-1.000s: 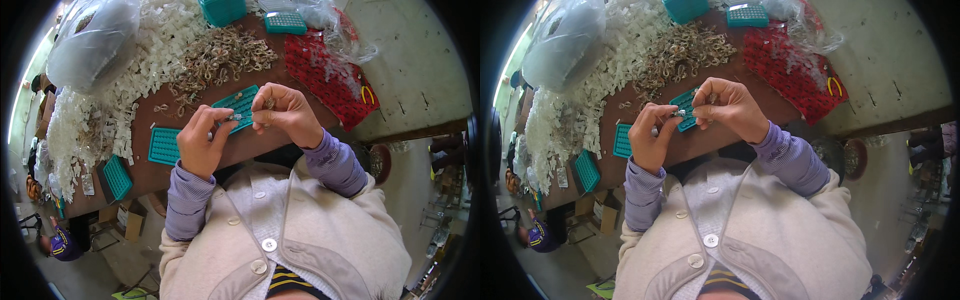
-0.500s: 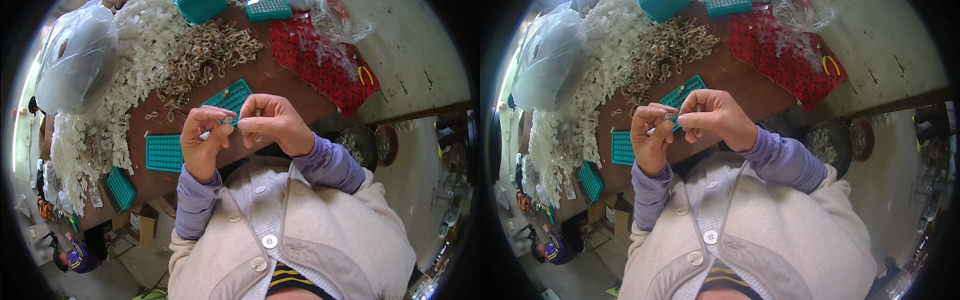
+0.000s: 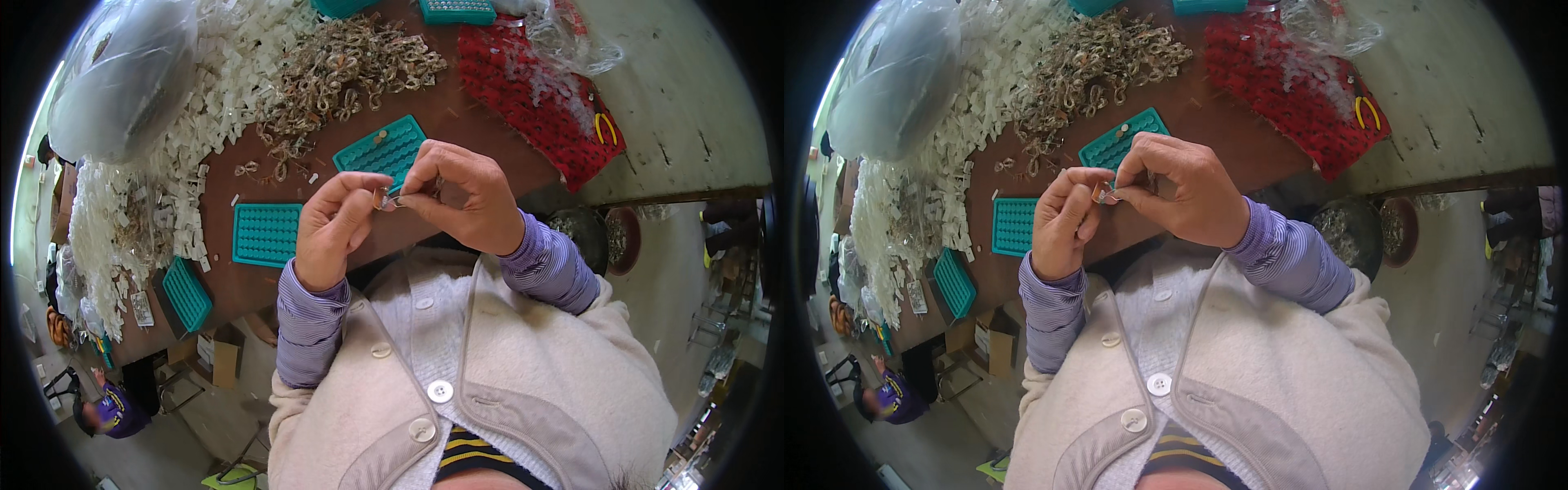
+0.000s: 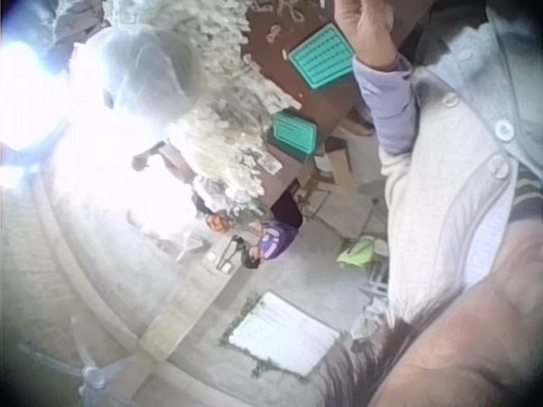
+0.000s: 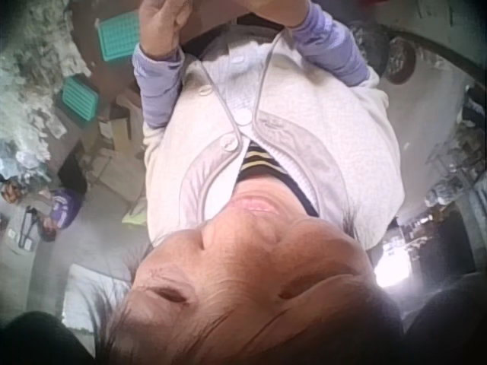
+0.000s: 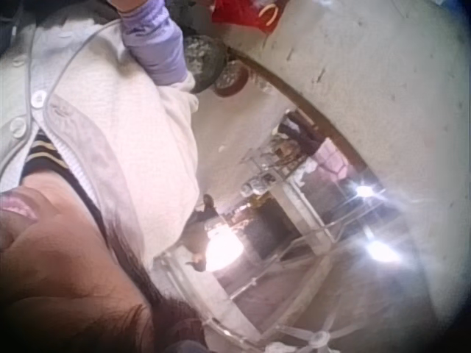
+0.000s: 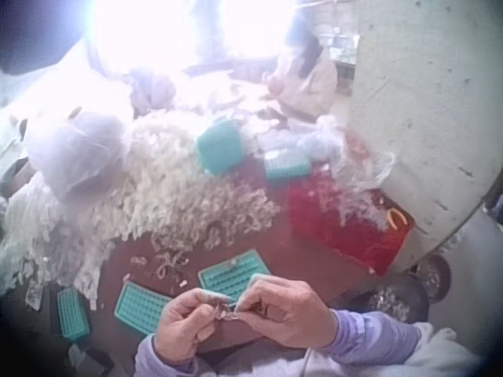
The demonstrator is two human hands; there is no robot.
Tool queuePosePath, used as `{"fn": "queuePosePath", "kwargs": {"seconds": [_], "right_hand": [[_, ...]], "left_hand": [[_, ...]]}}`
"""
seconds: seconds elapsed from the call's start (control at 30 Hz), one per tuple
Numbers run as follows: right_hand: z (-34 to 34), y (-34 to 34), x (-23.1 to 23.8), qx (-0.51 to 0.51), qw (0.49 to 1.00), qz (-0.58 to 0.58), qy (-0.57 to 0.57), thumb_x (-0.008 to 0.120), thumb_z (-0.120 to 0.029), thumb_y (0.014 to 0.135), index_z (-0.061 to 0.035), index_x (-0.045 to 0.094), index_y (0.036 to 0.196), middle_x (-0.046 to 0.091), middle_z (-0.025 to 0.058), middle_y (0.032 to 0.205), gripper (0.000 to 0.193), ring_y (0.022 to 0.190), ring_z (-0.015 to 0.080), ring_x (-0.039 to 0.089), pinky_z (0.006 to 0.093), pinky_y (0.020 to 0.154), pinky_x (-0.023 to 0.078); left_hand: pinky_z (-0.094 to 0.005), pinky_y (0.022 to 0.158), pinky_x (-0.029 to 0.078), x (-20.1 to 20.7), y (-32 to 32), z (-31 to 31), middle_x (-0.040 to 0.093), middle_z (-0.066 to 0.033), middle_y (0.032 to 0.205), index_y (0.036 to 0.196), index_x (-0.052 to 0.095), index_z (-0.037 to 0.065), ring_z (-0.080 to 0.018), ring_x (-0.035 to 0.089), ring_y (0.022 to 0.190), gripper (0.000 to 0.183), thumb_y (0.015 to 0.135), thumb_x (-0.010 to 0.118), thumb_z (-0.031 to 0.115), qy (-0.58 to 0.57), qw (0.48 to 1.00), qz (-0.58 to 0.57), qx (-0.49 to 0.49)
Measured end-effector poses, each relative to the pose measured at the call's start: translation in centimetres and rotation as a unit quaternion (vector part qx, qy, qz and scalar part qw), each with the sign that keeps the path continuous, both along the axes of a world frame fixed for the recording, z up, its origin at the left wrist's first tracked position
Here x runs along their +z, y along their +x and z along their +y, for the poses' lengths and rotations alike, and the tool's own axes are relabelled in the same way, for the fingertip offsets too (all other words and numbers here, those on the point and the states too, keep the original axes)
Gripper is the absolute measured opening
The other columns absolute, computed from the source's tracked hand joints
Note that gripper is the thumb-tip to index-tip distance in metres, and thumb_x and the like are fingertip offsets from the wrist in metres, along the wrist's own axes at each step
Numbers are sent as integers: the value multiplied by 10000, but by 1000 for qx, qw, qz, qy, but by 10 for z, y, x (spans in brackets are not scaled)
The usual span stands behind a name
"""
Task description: The person repeatedly picks small white plastic housings and metal pins from a table, inserts the pins into the housings, and places the assembled units into teal trays. The person also moves a plastic bag of parts and repositions trays on the table.
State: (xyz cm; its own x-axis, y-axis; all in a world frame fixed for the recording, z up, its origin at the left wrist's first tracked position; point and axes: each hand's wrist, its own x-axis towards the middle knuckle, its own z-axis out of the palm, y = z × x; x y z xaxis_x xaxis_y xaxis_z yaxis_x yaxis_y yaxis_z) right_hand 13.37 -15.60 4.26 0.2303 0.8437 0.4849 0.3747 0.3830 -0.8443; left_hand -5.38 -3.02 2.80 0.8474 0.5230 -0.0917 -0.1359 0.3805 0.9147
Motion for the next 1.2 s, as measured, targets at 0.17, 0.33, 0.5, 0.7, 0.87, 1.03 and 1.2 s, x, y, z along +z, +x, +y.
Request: {"fn": "queuePosePath", "kwargs": {"seconds": [0.17, 0.33, 0.5, 0.7, 0.87, 1.03, 1.2], "right_hand": [[-5, -3, 0, -21, 999, 14, -33, 763, 83, 859, -13, 648, 910, 621, 29, 852, 158, 759, 101, 577, 288, 662, 480], [-12, -7, -4, 5, 968, 217, -128, 744, 0, 920, -14, 661, 920, 643, -22, 833, 84, 739, 21, 569, 214, 630, 473], [-12, -2, -9, 26, 962, 233, -141, 729, 9, 953, -21, 649, 1006, 653, -7, 887, 101, 771, 19, 614, 183, 651, 502], [-14, -1, -13, 18, 947, 268, -175, 729, 21, 948, -16, 646, 1006, 644, -6, 891, 108, 766, 27, 602, 197, 662, 514], [-12, -6, -15, -41, 992, 72, -99, 755, 58, 891, -8, 666, 941, 635, 17, 897, 121, 810, 68, 619, 232, 690, 513], [-6, -5, -13, -87, 996, 16, -10, 775, 66, 854, -6, 672, 916, 623, 38, 895, 140, 835, 115, 599, 276, 743, 490], [-5, -4, -12, -66, 994, 59, -58, 773, 56, 860, -9, 678, 919, 635, 50, 896, 130, 852, 139, 598, 304, 763, 482]], "left_hand": [[-165, 520, 299, 1, -1, -4, 748, -36, 987, 1217, 709, 3, 10, 452, 627, 204, 1020, 692, 52, 89, 994, -34, 48], [-176, 535, 322, 3, 5, -11, 754, -27, 1007, 1221, 728, 26, 0, 491, 658, 229, 994, 704, 2, 232, 970, -14, 71], [-177, 496, 301, -3, 4, -6, 753, -57, 996, 1244, 715, 12, 5, 433, 603, 220, 1033, 667, 50, 128, 992, -6, 0], [-172, 416, 264, -28, 15, -5, 758, -79, 1007, 1237, 681, 20, 1, 348, 518, 192, 1072, 624, 99, -185, 982, -41, 23], [-165, 406, 263, -34, 20, -9, 736, -67, 1012, 1241, 659, 31, 6, 345, 538, 183, 1086, 604, 111, -212, 975, -30, 63], [-178, 458, 294, -22, 19, -18, 762, -59, 961, 1203, 717, 16, 8, 425, 577, 177, 1043, 667, 74, 3, 990, 10, 138], [-178, 547, 363, -8, 12, -23, 755, -15, 931, 1234, 764, 39, -1, 489, 634, 242, 996, 726, 58, 154, 979, 27, 131]]}}
